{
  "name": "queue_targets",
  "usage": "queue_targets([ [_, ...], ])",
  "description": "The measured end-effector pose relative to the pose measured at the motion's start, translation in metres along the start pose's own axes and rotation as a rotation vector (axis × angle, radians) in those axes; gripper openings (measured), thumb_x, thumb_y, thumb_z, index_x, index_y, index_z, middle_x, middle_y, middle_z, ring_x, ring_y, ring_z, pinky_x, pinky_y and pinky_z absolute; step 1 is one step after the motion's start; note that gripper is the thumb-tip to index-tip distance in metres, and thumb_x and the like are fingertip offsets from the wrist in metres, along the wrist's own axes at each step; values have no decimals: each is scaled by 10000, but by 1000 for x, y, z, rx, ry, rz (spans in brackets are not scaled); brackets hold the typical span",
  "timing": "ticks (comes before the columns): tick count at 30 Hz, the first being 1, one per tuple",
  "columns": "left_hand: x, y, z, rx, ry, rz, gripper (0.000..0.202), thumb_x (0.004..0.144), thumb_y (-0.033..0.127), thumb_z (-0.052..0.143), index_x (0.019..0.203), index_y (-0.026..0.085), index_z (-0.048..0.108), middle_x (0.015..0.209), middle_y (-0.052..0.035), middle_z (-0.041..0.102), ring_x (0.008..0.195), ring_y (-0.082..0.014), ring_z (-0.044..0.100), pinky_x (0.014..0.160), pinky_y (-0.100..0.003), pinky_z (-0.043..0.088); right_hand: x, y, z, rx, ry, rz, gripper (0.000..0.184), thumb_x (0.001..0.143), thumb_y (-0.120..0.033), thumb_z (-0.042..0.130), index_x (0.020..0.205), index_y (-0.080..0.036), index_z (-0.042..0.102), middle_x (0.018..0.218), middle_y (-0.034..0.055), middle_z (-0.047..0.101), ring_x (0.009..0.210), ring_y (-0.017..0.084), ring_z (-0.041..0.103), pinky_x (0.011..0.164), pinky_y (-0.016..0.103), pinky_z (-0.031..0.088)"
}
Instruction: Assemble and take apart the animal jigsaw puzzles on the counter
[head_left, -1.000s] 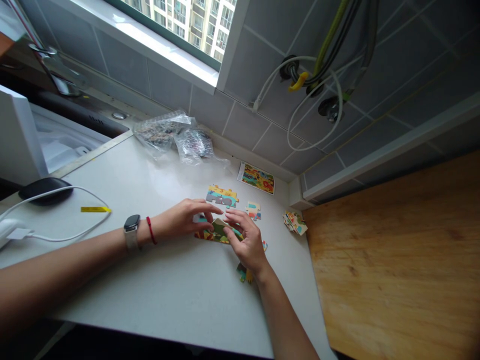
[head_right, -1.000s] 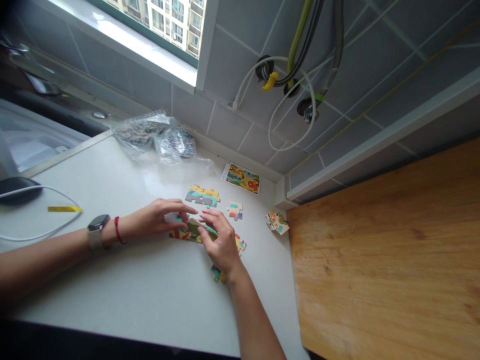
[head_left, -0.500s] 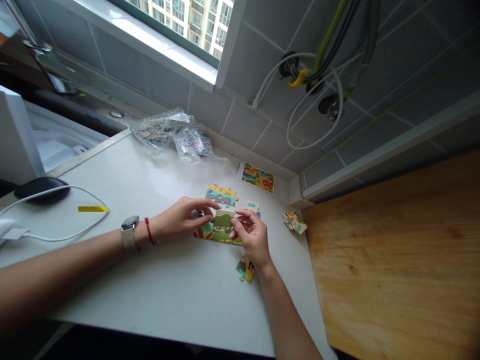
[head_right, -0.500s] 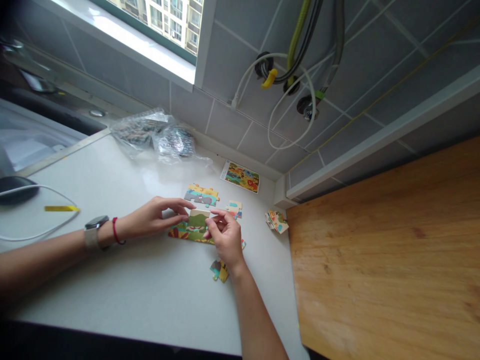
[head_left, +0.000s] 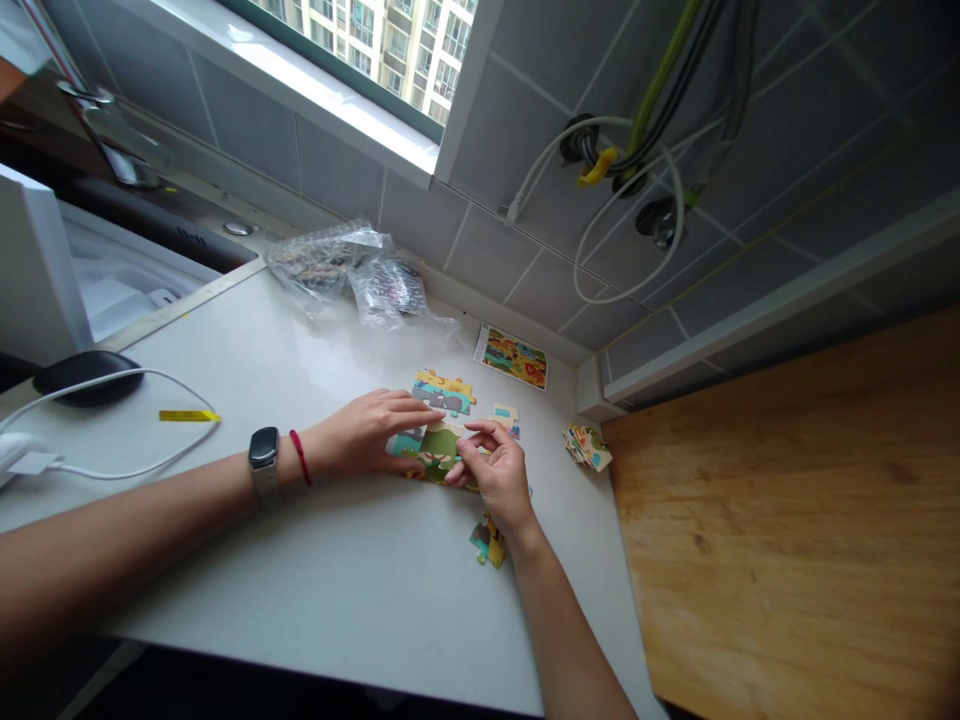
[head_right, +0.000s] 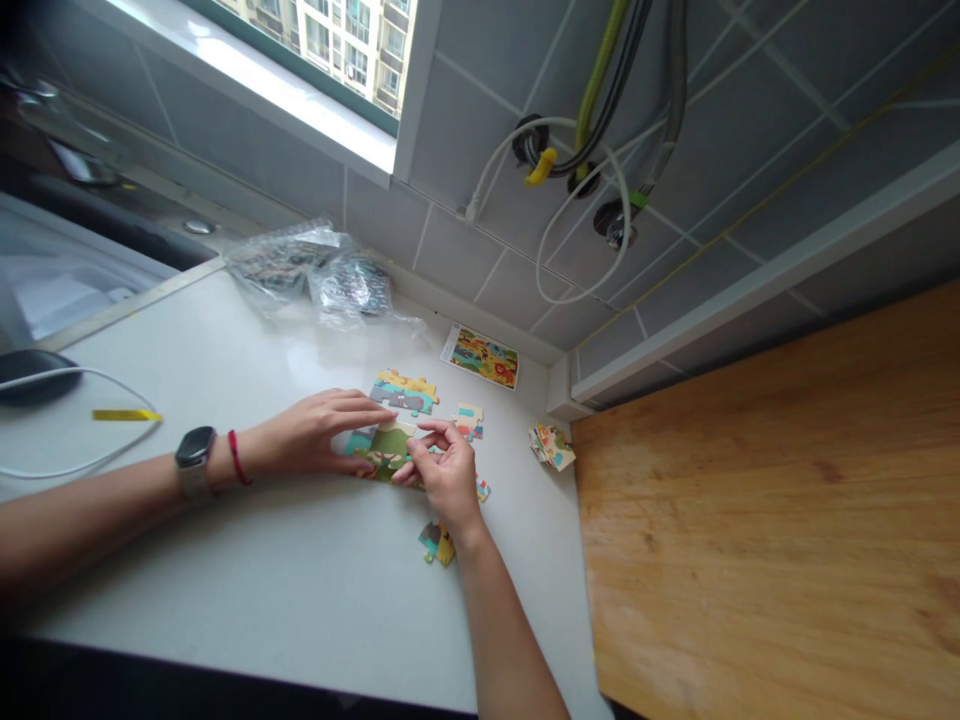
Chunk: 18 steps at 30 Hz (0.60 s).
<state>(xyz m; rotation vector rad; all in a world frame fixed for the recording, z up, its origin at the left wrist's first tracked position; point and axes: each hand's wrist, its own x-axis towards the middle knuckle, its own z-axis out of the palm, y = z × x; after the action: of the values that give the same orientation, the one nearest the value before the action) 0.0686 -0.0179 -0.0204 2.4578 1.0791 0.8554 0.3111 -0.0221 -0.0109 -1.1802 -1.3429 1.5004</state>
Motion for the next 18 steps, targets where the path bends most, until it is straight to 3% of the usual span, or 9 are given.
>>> queue_targets([
  [2,0,-2,-1,42,23,-30,531,915,463,737,1378,213,668,1210,-127,753,1075,-292,714,960,-427,561,1,2,-3,-87,36,-42,403,877,-518,748,1115,-214,629,879,0,693,547,136,690,469,247,562],
  [4,0,-10,-4,76,85,-85,522,934,468,700,1380,198,663,1217,-137,746,1088,-299,705,964,-434,563,1,4,-6,-294,92,-163,314,941,-474,673,1122,-217,675,959,42,713,693,165,709,586,291,603],
  [6,-1,-22,-7,102,166,-163,556,947,487,662,1409,178,640,1257,-153,729,1127,-312,689,982,-444,562,3,4,-10,-564,118,-320,276,979,-414,624,1160,-226,715,1067,80,726,938,218,713,844,379,622],
  [9,-2,-43,-10,121,237,-277,638,946,521,621,1459,141,596,1315,-176,705,1182,-327,667,1018,-455,552,9,4,-11,-890,27,-440,384,1007,-397,590,1340,-231,684,1413,120,648,1356,284,560,1191,492,431],
  [13,-2,-58,-9,120,203,-338,666,926,559,607,1438,134,616,1303,-180,717,1199,-335,658,1053,-464,531,13,1,-6,-1121,-203,-308,614,1040,-506,535,1576,-212,483,1704,85,359,1610,318,230,1300,550,235],
  [18,2,-61,-10,123,193,-366,663,909,591,595,1419,169,633,1317,-176,717,1227,-348,646,1077,-478,507,9,-6,-3,-1167,-284,-227,614,1060,-520,491,1599,-228,448,1722,52,306,1619,318,209,1311,569,192],
])
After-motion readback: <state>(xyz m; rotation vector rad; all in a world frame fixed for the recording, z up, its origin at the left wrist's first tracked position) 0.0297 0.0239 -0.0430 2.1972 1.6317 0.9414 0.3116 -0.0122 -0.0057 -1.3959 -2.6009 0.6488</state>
